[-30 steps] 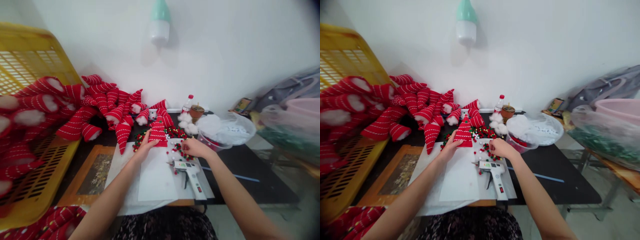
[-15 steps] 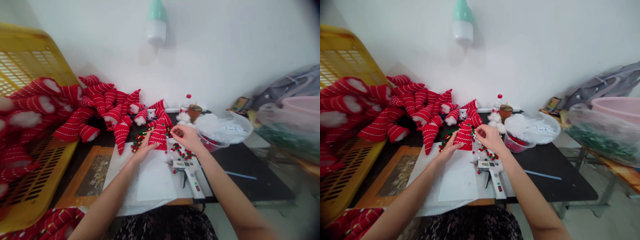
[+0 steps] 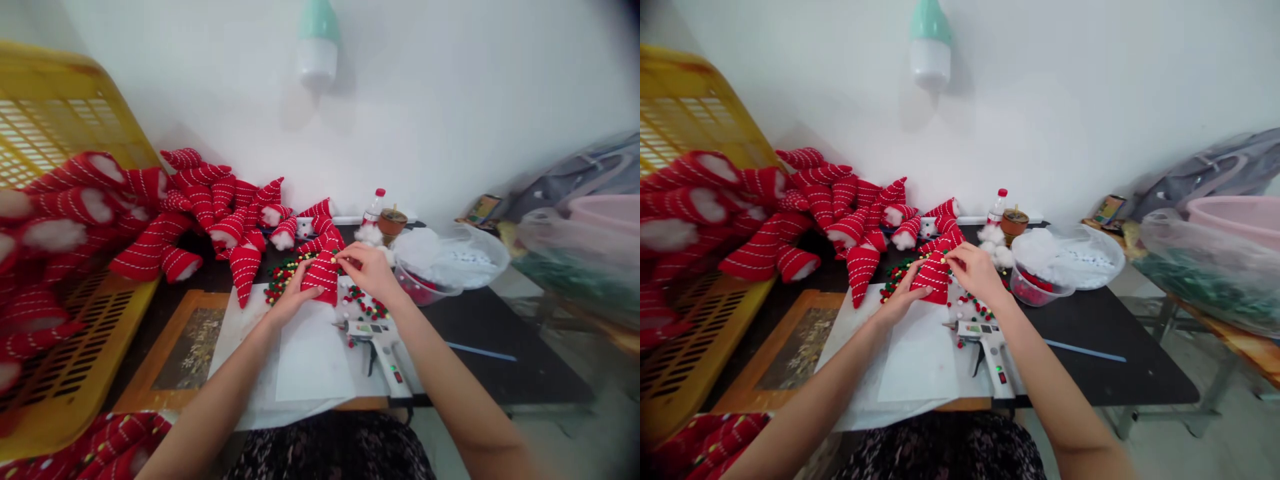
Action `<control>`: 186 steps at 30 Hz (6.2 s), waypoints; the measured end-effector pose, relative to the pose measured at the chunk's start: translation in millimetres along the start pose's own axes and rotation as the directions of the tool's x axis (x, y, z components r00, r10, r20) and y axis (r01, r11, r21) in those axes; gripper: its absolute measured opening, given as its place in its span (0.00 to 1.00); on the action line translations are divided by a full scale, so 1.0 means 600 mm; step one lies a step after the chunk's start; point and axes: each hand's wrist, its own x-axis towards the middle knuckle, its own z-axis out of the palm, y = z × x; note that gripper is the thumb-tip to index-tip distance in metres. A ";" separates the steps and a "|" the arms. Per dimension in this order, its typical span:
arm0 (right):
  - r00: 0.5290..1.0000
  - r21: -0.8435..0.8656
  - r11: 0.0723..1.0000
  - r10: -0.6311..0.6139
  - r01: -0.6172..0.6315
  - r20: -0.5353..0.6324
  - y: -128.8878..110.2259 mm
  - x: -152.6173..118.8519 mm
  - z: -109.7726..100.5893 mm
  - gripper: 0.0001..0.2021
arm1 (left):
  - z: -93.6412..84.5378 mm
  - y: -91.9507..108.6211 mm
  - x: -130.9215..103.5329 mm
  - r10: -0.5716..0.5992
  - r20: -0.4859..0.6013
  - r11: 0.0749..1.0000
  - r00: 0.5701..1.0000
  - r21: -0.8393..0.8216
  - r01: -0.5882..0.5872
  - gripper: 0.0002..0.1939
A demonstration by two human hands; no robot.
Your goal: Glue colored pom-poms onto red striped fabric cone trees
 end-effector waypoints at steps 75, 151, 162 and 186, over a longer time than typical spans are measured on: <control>0.863 0.779 0.580 0.495 -0.239 -0.103 0.003 -0.033 -0.034 0.14 | 0.002 0.021 -0.006 -0.044 -0.067 0.932 0.997 -0.361 0.017 0.44; 0.987 -0.029 0.990 -0.133 0.137 0.094 -0.025 -0.005 0.029 0.08 | 0.006 0.006 0.000 0.031 -0.080 0.977 0.996 -0.207 -0.047 0.45; 0.983 -0.128 0.975 -0.173 0.179 0.056 -0.051 0.000 0.034 0.06 | 0.006 0.008 -0.002 0.065 -0.061 0.985 0.996 -0.159 -0.074 0.41; 0.993 -0.038 0.995 0.084 -0.087 -0.081 0.001 -0.063 -0.013 0.07 | 0.004 0.021 -0.007 -0.070 -0.088 0.921 0.994 -0.387 0.031 0.47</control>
